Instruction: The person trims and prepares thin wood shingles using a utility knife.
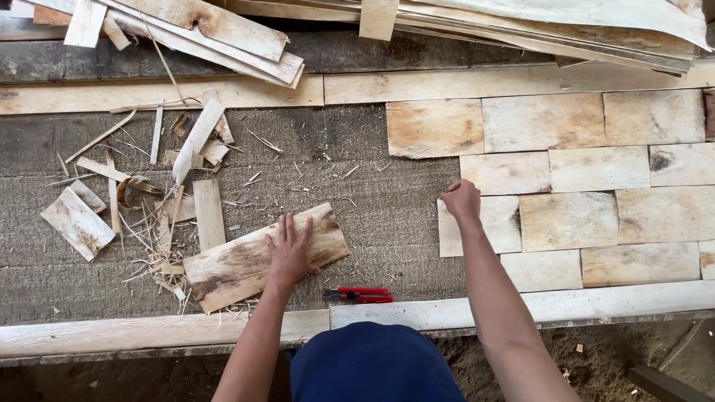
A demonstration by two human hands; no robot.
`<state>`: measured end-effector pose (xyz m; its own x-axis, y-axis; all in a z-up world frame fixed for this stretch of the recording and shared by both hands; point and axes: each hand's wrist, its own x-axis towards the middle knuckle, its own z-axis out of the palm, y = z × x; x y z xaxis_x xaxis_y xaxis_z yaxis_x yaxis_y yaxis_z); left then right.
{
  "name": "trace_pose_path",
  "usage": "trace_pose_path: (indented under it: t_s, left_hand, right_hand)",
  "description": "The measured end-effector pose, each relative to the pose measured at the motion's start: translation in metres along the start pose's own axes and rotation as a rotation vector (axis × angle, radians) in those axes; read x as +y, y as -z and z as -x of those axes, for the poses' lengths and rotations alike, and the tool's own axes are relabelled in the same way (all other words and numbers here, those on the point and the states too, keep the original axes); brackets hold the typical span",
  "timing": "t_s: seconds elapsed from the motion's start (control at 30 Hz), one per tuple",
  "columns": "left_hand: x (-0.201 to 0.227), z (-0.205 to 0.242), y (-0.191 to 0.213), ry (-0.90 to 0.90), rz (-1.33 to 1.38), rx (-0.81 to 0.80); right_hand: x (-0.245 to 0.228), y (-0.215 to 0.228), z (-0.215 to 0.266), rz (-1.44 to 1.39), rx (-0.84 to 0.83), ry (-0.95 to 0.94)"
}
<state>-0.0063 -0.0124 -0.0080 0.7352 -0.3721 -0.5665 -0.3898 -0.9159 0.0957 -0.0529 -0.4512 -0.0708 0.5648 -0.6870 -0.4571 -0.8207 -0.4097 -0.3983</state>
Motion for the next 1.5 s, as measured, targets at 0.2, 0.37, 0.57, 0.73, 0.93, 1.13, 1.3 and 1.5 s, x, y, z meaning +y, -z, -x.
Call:
trace_pose_path:
  t_s: [0.2, 0.37, 0.57, 0.73, 0.93, 1.13, 1.3, 1.5]
  left_hand:
    - [0.0, 0.001, 0.001, 0.001, 0.001, 0.0]
    - [-0.001, 0.002, 0.0, -0.004, 0.013, 0.014]
    - [-0.003, 0.0, -0.004, -0.012, 0.024, 0.032]
    - [-0.001, 0.0, -0.001, -0.01, 0.016, 0.017]
    - [0.001, 0.002, 0.004, 0.006, 0.03, 0.009]
    - [-0.001, 0.004, 0.003, 0.01, 0.054, -0.004]
    - [-0.003, 0.002, 0.001, -0.004, 0.053, 0.006]
    - [0.0, 0.008, 0.012, -0.001, 0.054, 0.005]
  right_hand:
    - [-0.014, 0.01, 0.017, -0.006, 0.012, -0.002]
    - [-0.008, 0.001, 0.011, 0.006, 0.019, 0.014]
    - [-0.022, 0.01, 0.024, -0.026, 0.035, 0.038]
    - [-0.022, -0.002, 0.017, -0.038, 0.06, 0.041]
    - [-0.063, -0.045, 0.008, -0.208, 0.047, 0.139]
    - [-0.168, -0.02, 0.078, -0.714, -0.456, 0.57]
    - [-0.156, -0.051, 0.074, 0.06, -0.136, 0.587]
    - [-0.202, -0.029, 0.158, -0.126, -0.437, 0.699]
